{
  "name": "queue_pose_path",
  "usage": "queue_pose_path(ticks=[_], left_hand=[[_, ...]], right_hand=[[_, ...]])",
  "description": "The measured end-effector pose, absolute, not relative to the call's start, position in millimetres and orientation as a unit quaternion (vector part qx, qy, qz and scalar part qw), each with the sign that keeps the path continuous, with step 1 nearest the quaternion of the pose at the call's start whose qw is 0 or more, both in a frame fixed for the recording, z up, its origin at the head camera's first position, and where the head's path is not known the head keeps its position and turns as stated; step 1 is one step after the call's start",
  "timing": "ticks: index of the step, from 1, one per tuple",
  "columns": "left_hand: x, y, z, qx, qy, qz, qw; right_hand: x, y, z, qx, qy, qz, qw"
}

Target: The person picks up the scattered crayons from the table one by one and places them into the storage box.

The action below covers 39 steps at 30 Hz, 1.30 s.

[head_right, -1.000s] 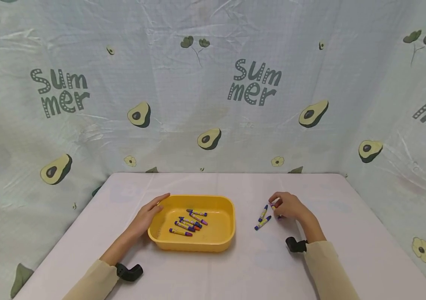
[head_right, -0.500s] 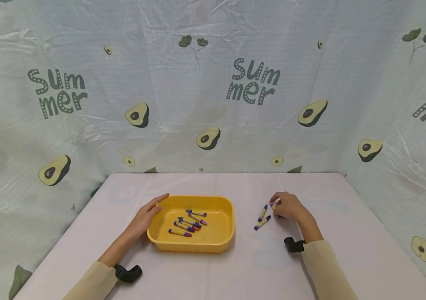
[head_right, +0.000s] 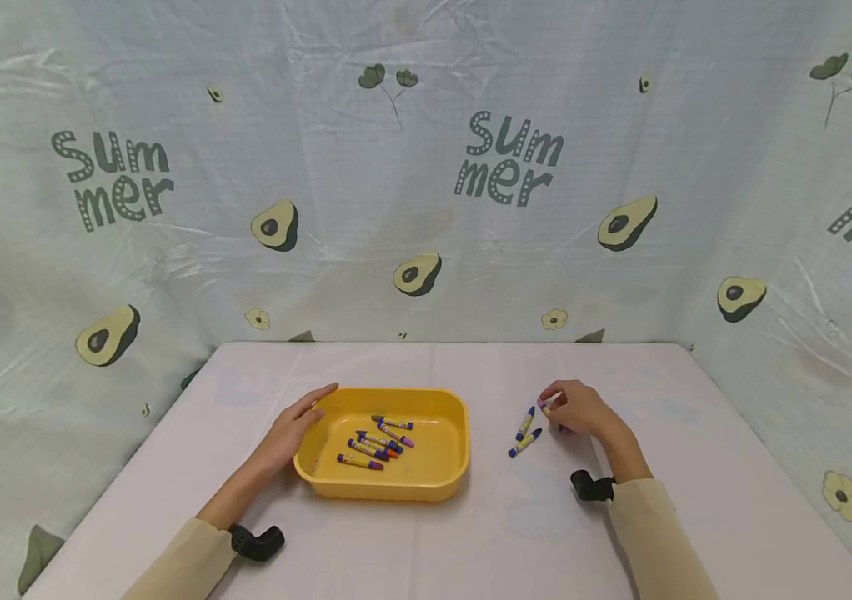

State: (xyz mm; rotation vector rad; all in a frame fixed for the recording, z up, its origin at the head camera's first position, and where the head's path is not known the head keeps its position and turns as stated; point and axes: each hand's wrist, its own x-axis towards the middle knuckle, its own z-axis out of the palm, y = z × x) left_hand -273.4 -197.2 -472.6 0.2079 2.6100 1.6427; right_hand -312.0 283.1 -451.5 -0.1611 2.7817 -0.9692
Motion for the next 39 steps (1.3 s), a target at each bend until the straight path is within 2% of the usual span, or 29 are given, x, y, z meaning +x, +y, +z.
queue_pose_path(ticks=[15,39], left_hand=[[-273,-197,-472,0.065,0.843,0.533,0.023],[-272,-195,-470,0.061,0.845,0.530,0.023]], right_hand=[[-310,274,-439,-0.084,0.909,-0.395,0.107],[-303,228,-408,-0.175,0.894,-0.402,0.089]])
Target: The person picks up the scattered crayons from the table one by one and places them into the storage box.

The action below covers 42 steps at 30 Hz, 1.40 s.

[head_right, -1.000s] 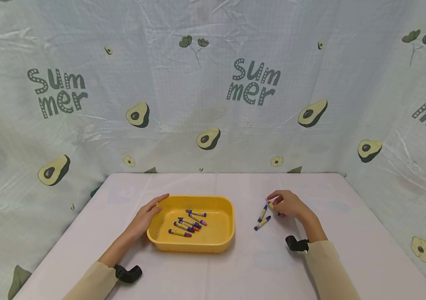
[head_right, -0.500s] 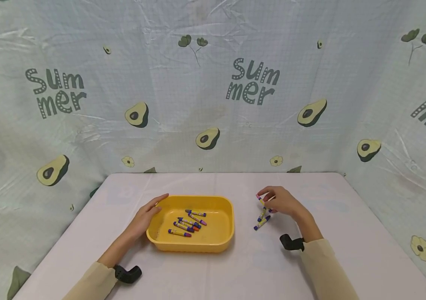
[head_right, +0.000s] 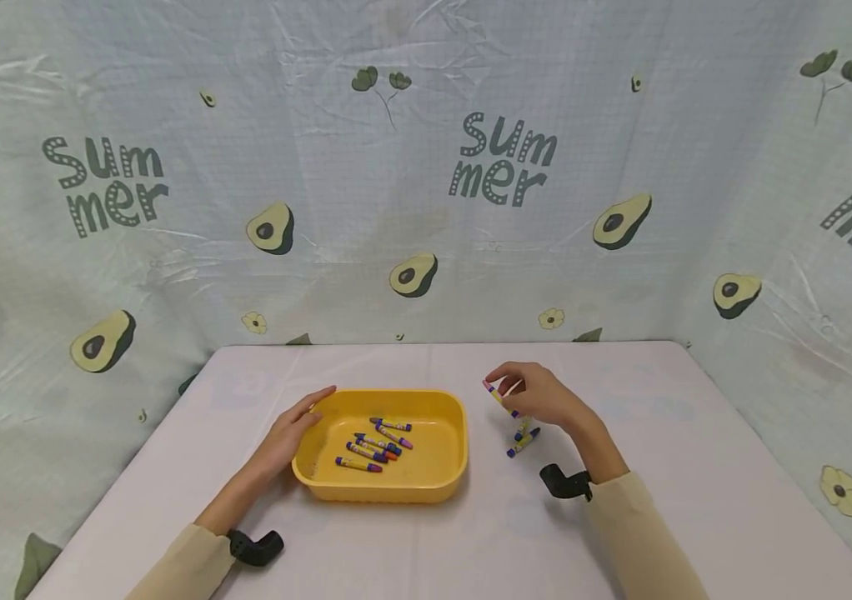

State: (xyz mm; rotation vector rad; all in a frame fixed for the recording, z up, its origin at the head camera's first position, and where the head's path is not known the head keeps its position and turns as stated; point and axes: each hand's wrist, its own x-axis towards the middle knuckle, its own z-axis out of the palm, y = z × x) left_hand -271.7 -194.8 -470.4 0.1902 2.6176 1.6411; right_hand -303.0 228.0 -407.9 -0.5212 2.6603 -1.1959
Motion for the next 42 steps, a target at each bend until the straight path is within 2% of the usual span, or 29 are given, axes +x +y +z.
queue_pose_path(ticks=[21,42], left_hand=[[-273,-192,-472,0.076,0.842,0.534,0.019],[-276,-197,-472,0.067,0.844,0.532,0.019]], right_hand=[[-307,124,-390,-0.250,0.869,-0.417,0.088],[-309,90,-401,-0.296,0.857,-0.401,0.135]])
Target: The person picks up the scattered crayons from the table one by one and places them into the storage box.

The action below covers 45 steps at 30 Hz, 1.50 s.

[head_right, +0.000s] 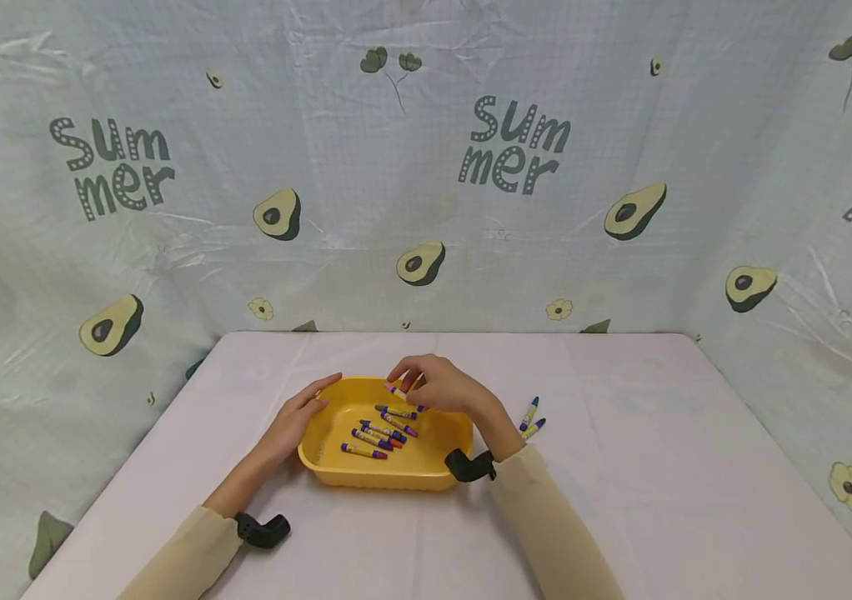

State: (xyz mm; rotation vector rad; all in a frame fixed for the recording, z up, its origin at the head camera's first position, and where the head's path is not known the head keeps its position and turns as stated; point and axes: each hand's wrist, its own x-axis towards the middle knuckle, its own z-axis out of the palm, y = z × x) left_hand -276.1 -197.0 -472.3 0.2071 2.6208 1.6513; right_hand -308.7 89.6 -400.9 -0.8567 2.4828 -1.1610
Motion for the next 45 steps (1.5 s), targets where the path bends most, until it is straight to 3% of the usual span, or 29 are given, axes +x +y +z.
queue_pose_path(ticks=[17,32,45], left_hand=[[-276,-197,-473,0.073,0.844,0.530,0.012],[-277,-198,-474,0.078,0.843,0.531,0.013],[-272,-200,-473,0.083,0.843,0.531,0.016]], right_hand=[[-310,91,-411,-0.312,0.838,-0.390,0.218],[-310,90,-414,-0.283,0.842,-0.399,0.226],[-299,104,-396,-0.281,0.851,-0.406,0.176]])
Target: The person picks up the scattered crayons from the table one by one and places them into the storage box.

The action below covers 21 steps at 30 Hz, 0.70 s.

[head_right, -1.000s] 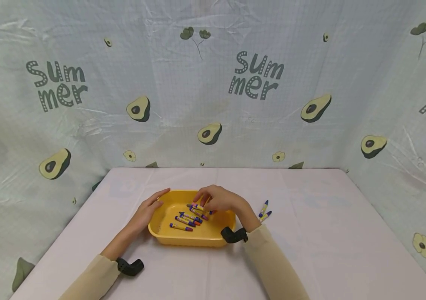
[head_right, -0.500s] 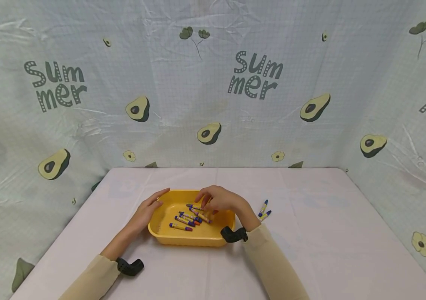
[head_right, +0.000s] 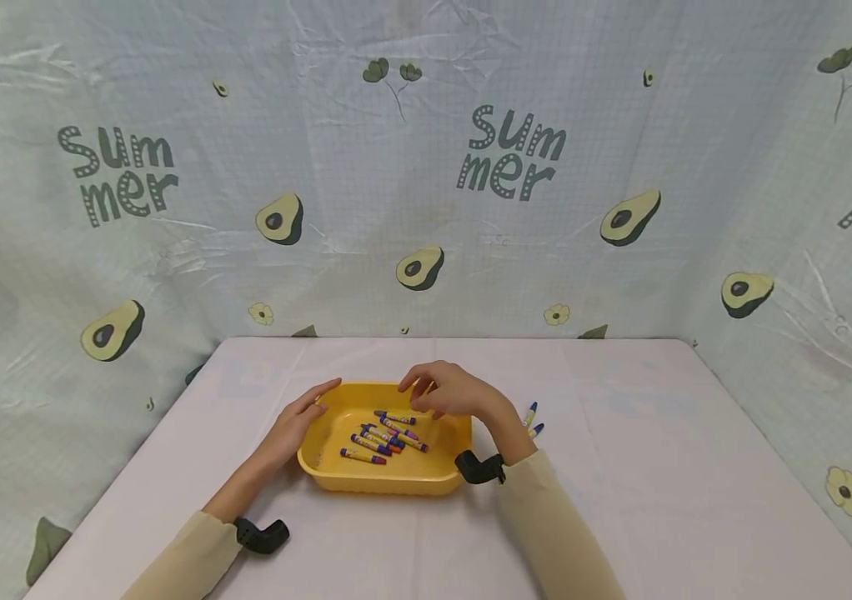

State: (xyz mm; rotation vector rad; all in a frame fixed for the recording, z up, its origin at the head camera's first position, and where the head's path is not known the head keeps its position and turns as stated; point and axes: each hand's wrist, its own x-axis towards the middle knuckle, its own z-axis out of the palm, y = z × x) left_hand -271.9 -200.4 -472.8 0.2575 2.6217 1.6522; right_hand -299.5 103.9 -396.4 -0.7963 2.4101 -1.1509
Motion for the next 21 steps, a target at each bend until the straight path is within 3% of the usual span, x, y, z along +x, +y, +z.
queue_pose_path(ticks=[11,21], left_hand=[[-271,-199,-474,0.074,0.842,0.533,0.021],[-271,-202,-473,0.070,0.841,0.535,0.025]], right_hand=[[-296,154,-384,-0.252,0.869,-0.409,0.123],[-292,222,-400,-0.185,0.897,-0.385,0.115]])
